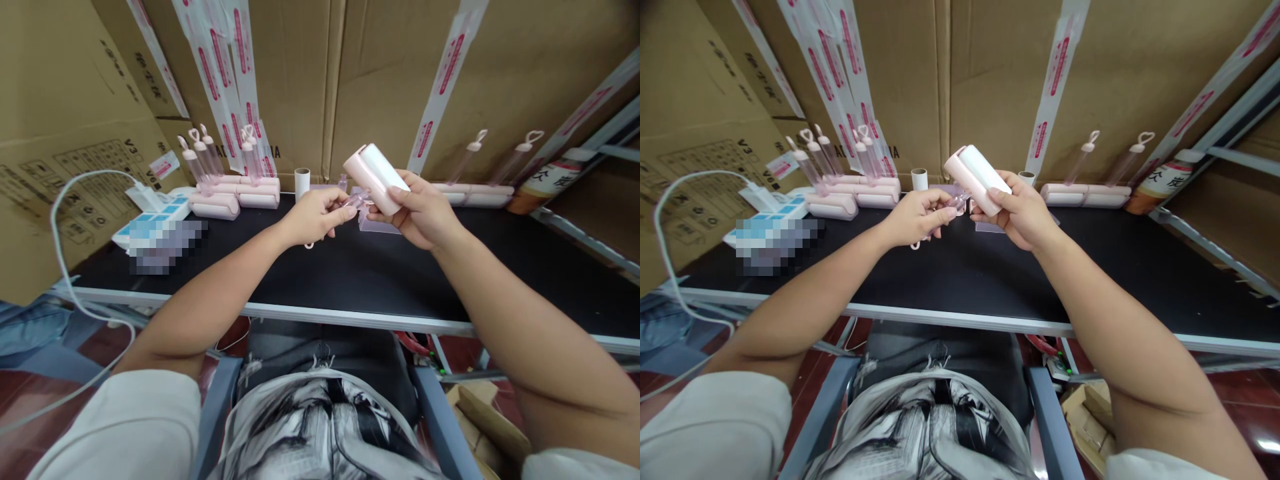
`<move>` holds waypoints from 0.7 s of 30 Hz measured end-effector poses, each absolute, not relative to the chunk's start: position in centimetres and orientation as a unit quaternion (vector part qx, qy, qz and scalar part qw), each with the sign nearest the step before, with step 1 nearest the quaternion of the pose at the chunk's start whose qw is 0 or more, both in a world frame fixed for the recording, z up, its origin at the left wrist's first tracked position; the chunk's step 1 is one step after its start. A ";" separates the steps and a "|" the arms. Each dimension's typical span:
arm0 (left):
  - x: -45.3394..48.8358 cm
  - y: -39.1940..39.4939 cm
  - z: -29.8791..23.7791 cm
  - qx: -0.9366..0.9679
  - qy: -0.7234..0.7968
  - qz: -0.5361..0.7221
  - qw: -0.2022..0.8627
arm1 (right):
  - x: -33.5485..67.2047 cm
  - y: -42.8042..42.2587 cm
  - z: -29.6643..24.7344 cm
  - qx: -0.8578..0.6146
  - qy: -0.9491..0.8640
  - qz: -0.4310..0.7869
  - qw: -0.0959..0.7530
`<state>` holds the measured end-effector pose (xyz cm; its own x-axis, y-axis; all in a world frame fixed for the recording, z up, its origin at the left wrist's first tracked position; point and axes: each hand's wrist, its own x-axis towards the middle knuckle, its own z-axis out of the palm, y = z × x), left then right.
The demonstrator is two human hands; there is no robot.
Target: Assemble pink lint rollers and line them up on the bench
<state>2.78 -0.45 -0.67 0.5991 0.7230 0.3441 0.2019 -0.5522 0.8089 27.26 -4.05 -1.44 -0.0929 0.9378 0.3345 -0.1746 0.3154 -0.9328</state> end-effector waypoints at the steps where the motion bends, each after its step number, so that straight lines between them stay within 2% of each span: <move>1: 2.8 -0.5 -0.6 0.808 0.286 0.344 0.384 | 27.3 -4.0 -1.5 -0.337 -0.566 0.477 0.582; 14: 3.2 -1.7 0.2 0.720 0.281 0.303 0.557 | 27.0 -4.2 -1.6 -0.317 -0.604 0.447 0.578; 21: 3.3 -1.6 -0.1 0.706 0.262 0.302 0.585 | 27.2 -4.1 -1.7 -0.318 -0.621 0.425 0.577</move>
<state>3.27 -1.59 -0.15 0.6810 0.7224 0.1195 0.0169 -0.1787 0.9838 27.17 -4.15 -1.69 -0.1325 0.8857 0.4450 -0.0953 0.4355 -0.8951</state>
